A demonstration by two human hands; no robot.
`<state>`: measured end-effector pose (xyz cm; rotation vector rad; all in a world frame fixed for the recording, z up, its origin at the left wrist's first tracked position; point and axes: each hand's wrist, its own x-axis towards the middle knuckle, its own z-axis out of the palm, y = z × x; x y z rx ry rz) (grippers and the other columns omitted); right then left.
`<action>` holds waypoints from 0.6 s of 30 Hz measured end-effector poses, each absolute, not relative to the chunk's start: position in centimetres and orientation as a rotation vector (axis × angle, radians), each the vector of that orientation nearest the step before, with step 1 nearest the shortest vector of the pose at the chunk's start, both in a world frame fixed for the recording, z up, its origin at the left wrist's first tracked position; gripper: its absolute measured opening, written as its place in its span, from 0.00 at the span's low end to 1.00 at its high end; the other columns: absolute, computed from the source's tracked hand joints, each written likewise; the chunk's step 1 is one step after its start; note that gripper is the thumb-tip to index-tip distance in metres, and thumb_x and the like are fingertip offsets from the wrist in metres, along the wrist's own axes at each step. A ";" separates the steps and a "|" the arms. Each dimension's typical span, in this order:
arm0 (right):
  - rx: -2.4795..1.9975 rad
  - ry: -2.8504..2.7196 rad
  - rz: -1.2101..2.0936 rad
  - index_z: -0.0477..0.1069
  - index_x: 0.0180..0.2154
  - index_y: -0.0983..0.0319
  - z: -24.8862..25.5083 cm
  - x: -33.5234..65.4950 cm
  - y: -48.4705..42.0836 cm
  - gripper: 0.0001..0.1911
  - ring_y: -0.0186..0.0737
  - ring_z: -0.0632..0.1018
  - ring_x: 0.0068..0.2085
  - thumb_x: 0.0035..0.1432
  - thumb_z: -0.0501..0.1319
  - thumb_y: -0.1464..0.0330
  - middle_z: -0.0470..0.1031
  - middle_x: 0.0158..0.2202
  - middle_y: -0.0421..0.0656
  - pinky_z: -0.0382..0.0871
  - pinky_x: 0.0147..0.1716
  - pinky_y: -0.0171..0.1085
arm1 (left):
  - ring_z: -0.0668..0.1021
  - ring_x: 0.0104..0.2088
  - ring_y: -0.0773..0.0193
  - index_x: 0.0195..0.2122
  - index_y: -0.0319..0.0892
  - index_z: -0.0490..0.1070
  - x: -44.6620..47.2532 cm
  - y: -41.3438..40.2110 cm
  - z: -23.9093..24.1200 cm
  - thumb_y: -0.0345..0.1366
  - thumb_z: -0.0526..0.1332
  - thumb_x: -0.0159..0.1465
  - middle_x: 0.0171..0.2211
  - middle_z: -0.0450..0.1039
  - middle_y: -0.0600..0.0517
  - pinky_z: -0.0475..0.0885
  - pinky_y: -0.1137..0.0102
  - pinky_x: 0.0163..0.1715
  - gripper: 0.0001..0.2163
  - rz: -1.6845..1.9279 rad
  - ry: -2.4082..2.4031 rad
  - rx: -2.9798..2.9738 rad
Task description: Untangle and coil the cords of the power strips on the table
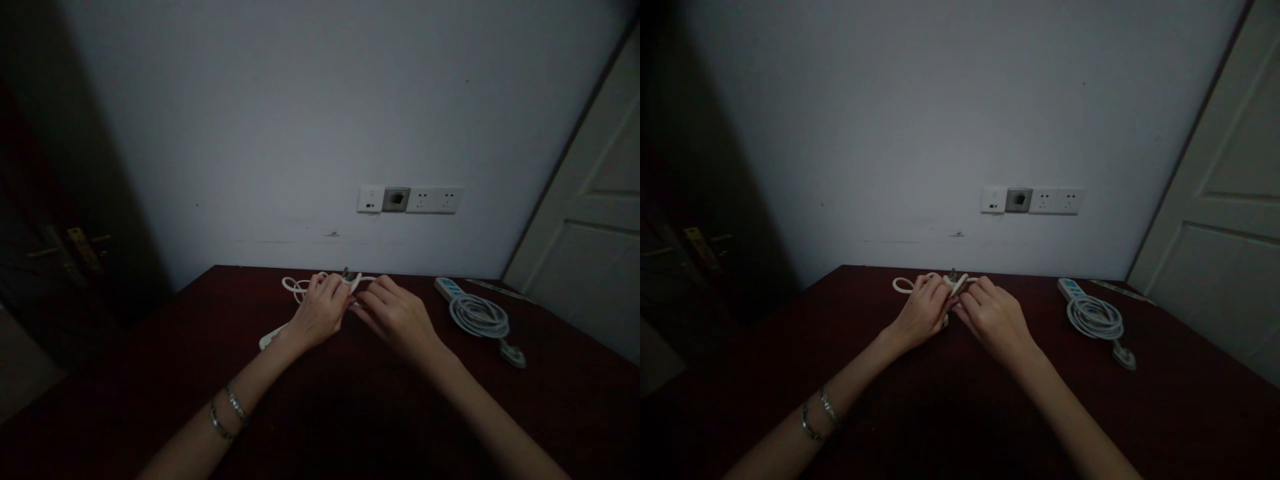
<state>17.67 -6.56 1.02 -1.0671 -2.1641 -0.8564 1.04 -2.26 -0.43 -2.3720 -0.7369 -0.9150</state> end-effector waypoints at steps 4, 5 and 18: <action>-1.105 -2.007 -0.822 0.68 0.35 0.66 1.1 17.7 -6.8 0.13 0.40 0.69 0.34 0.57 0.57 0.61 0.71 0.31 0.48 0.62 0.30 0.35 | 0.67 0.36 0.60 0.36 0.36 0.63 0.9 -2.2 -0.1 0.33 0.47 0.66 0.34 0.66 0.46 0.61 0.64 0.39 0.08 -1.007 -0.685 -2.432; -1.098 -1.988 -0.822 0.68 0.37 0.67 1.0 17.6 -6.8 0.14 0.40 0.69 0.34 0.58 0.57 0.61 0.71 0.32 0.48 0.62 0.31 0.36 | 0.67 0.36 0.61 0.36 0.37 0.63 0.8 -2.2 0.0 0.33 0.47 0.66 0.34 0.66 0.46 0.62 0.64 0.38 0.08 -1.029 -0.684 -2.449; -0.980 -2.092 -0.884 0.70 0.48 0.64 1.5 18.3 -7.1 0.15 0.43 0.70 0.43 0.59 0.55 0.71 0.74 0.36 0.48 0.66 0.38 0.37 | 0.71 0.39 0.58 0.46 0.34 0.64 0.8 -3.0 -0.4 0.30 0.48 0.63 0.37 0.69 0.42 0.67 0.61 0.38 0.12 -1.233 -0.635 -2.557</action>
